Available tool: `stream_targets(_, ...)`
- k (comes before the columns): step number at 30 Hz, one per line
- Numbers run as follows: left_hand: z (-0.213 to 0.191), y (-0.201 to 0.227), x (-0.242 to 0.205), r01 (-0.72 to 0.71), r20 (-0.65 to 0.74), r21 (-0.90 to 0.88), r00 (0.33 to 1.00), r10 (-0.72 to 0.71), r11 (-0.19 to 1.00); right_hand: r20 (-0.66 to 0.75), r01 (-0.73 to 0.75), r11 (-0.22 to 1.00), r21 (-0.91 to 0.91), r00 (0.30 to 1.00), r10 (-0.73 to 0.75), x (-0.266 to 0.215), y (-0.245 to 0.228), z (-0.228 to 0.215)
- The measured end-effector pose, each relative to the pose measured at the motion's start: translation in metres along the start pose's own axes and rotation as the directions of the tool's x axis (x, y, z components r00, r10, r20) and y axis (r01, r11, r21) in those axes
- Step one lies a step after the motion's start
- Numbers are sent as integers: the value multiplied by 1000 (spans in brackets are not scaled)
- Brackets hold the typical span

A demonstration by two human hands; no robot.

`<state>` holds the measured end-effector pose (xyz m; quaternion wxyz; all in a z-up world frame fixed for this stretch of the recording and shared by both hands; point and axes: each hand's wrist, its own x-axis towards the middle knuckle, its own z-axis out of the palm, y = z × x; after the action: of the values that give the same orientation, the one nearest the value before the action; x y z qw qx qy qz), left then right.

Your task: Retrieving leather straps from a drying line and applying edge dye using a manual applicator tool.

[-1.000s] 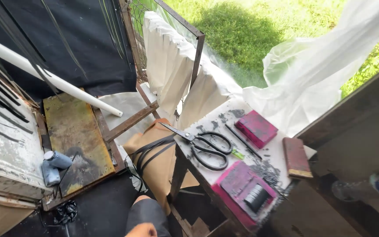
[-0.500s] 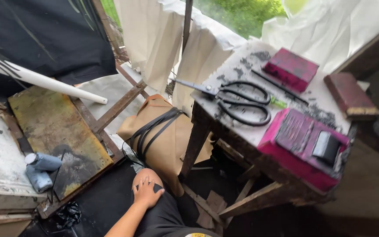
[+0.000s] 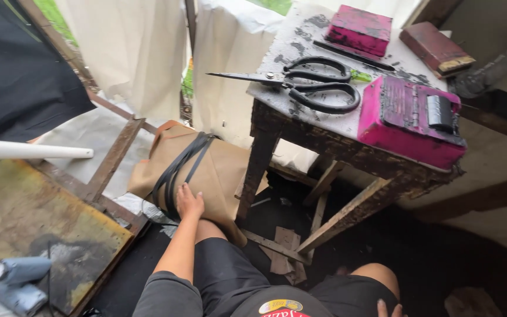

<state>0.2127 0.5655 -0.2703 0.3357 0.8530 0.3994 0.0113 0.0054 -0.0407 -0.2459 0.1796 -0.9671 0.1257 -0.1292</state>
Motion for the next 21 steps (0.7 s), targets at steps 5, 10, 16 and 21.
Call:
stream_targets(5,32,-31,23,-37,-204,167,976,71,985,-130,-10,1000,-9,992,8,29,4,-9)
stream_targets(10,-16,1,-30,58,174,53,983,-66,997,-189,24,999,33,982,-17,78,-29,-14)
stream_targets(16,-72,48,-141,305,427,-792,896,123,529,621,23,753,658,550,-559,125,-194,-57)
stream_targets(21,-108,104,-237,408,429,-903,837,339,134,435,272,474,837,195,-879,121,-313,-78)
